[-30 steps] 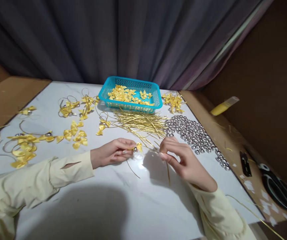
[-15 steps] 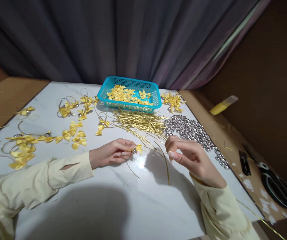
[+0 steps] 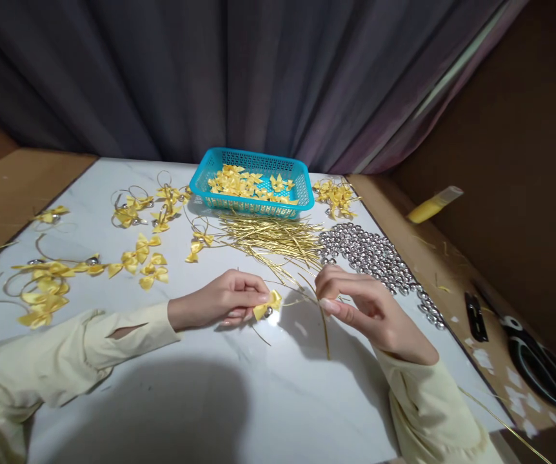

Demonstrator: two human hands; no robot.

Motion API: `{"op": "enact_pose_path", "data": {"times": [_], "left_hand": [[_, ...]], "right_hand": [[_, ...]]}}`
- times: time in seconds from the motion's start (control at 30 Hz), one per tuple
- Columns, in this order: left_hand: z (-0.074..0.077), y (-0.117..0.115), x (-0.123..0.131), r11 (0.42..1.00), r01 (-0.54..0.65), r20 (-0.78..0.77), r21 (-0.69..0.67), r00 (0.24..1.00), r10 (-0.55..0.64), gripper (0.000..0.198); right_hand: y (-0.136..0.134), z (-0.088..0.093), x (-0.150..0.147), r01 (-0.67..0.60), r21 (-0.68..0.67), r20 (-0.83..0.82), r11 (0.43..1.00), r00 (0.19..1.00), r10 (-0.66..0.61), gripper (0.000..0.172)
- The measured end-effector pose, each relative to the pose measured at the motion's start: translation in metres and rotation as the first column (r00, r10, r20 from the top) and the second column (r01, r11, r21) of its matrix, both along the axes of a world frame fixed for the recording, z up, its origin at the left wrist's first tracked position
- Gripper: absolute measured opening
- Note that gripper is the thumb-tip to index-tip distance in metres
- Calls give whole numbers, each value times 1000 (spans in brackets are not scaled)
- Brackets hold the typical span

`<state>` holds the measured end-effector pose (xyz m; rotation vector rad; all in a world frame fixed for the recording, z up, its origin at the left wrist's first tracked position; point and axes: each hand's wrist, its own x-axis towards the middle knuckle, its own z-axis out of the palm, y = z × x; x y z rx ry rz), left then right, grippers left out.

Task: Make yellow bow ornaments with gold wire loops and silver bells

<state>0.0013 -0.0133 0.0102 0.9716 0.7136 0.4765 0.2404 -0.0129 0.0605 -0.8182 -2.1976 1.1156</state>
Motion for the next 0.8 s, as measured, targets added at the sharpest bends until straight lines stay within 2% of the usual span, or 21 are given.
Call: {"op": "enact_pose_path", "data": {"times": [0.17,0.37,0.63,0.8], "left_hand": [[12,-7,3,983,4,-119,186,993,19,21],[17,-9,3,968,14,-161,252,987,28,20],[24,-14,5,939,24,-158,343,987,32,21],[28,-13,4,922,25,-181,387,982,50,21]], "right_hand": [[-2,-2,-1,-7,-96,-160,995,987,-9,25],[-5,-8,-1,-139,-308,-401,941,916,4,20],[-4,-11,-1,-161,-319,-499,934,866,-21,22],[-3,-13,0,-229,-333,-574,915,819,-4,24]]}}
